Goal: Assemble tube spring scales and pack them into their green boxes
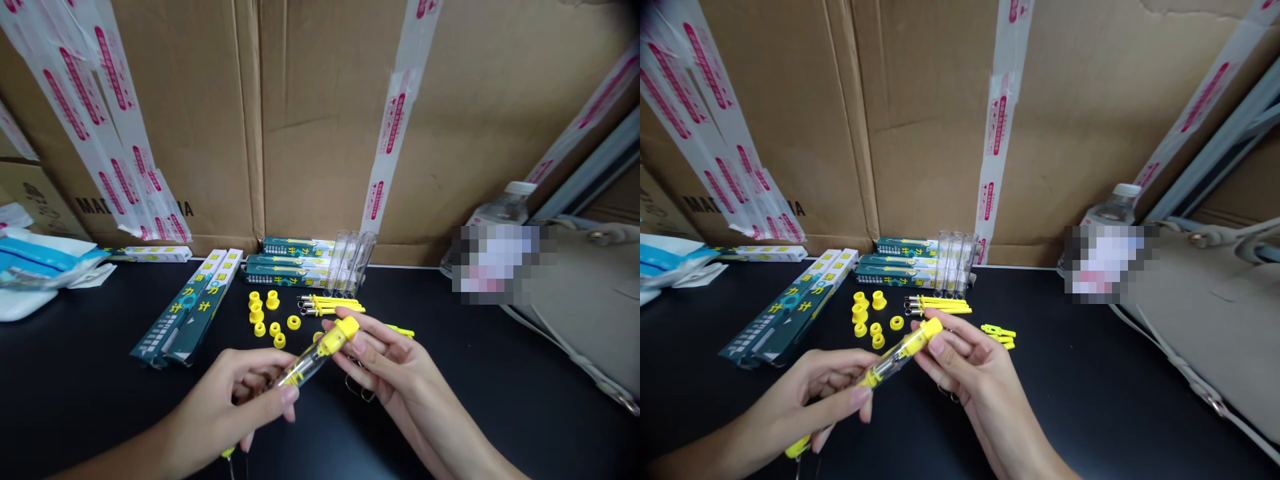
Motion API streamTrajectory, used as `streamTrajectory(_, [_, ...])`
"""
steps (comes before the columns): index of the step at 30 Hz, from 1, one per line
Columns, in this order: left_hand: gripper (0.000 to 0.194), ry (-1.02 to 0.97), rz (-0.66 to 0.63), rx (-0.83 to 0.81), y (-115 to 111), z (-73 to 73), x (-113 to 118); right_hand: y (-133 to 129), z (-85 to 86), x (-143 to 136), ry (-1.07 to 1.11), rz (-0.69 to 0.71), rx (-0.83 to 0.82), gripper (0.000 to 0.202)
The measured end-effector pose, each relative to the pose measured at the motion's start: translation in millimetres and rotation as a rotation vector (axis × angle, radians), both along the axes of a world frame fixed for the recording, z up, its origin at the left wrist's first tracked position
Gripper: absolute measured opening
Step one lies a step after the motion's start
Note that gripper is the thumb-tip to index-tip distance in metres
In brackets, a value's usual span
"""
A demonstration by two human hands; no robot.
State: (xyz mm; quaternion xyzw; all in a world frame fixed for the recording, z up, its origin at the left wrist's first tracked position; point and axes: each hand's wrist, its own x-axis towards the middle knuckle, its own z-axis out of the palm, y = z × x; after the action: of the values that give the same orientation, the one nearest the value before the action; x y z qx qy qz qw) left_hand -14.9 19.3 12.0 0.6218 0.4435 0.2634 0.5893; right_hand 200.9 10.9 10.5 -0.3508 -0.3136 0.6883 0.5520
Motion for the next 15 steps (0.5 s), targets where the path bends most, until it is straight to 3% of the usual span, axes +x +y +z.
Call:
streamTrajectory(4, [0.039, 0.030, 0.054, 0.017, 0.5, -2.5, -0.6, -0.1, -0.7, 0.3, -0.018, 0.016, 0.009, 0.032])
streamTrajectory(10, [0.027, 0.075, 0.001, 0.123, 1.6, -6.0, -2.2, 1.3, -4.0, -3.0, -0.042, -0.021, -0.010, 0.026])
streamTrajectory(15, [0.030, 0.093, -0.007, 0.123, -0.1, -1.7, -1.4, 2.3, -6.2, -3.4, -0.047, -0.039, -0.022, 0.026])
